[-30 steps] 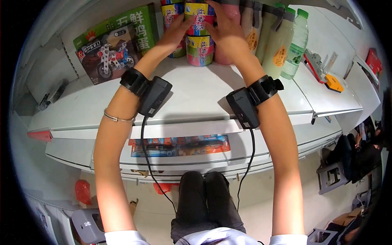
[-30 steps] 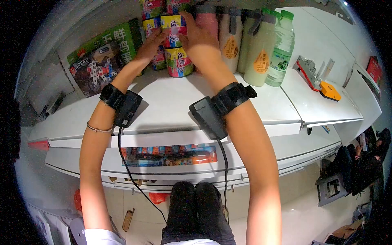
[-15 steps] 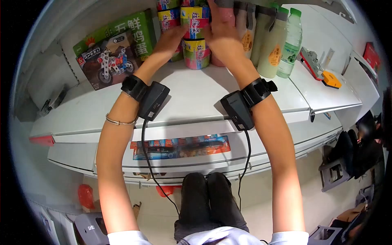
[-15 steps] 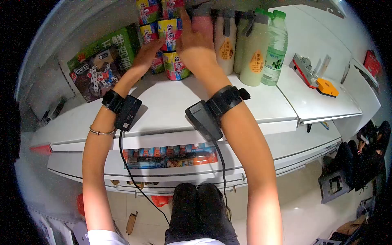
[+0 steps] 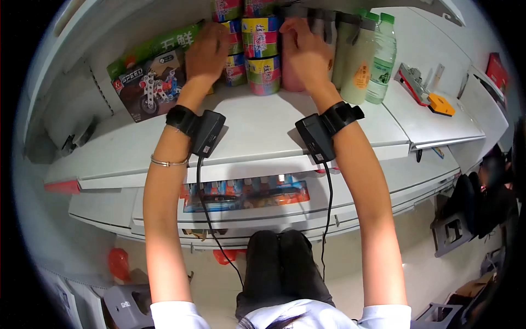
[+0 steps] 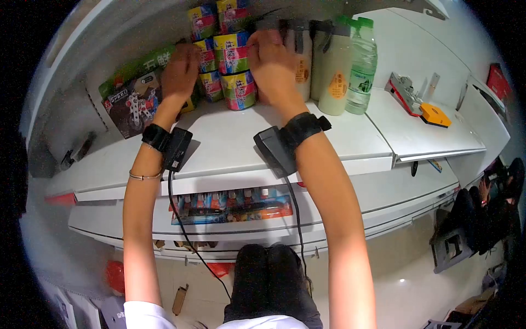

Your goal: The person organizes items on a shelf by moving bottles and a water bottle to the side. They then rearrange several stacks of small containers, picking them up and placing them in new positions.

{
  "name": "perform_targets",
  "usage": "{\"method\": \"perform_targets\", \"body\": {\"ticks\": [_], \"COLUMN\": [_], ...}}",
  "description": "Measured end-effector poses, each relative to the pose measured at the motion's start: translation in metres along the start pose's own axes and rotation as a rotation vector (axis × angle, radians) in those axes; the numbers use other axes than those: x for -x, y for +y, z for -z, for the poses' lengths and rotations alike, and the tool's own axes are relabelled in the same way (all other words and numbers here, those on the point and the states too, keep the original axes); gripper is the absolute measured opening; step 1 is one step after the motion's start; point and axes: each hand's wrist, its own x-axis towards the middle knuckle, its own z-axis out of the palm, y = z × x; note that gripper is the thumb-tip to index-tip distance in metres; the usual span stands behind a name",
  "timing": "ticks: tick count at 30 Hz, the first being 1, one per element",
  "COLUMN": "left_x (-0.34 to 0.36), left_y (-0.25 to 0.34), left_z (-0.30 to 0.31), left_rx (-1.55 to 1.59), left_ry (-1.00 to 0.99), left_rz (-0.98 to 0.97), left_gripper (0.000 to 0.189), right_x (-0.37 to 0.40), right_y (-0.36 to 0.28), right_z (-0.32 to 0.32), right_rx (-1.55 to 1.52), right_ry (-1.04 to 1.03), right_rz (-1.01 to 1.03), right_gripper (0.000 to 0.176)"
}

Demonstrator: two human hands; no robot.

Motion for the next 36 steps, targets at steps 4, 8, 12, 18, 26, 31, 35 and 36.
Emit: {"method": "perform_targets", "body": {"ticks": [4,8,12,18,26,31,35,36], "left_x": [-0.003,0.007,0.017,0.012,0.010,0.057,0.146,0.172], "left_y": [-0.004,-0.014,-0.024,-0.026,0.018,0.087,0.111,0.116], "left_z": [0.006,0.000,-0.002,0.007,0.024,0.086,0.105,0.103], "left_rx": [-0.185,-0.279,-0.407,-0.335,0.008,0.283,0.227,0.290], "left_ry": [0.100,-0.017,0.017,0.047,0.193,0.221,0.316,0.270], "left_rz": [-0.107,-0.041,-0.135,-0.094,0.153,0.161,0.188,0.295], "left_gripper": [0.023,0.031,0.040,0.044,0.038,0.024,0.017,0.015], "right_x": [-0.001,0.005,0.010,0.013,0.022,0.082,0.156,0.170], "right_y": [0.010,0.024,0.026,0.021,-0.051,-0.087,-0.080,-0.077], "right_z": [0.000,-0.004,0.002,0.021,0.086,0.122,0.118,0.118], "right_rx": [-0.082,0.031,0.027,-0.144,-0.412,-0.250,-0.179,-0.175], "right_ry": [0.083,0.042,0.052,-0.126,-0.482,-0.651,-0.522,-0.580], "right_rz": [-0.033,-0.031,-0.022,0.002,0.087,0.303,0.439,0.388], "right_gripper": [0.011,0.009,0.008,0.014,0.015,0.007,0.006,0.007]}}
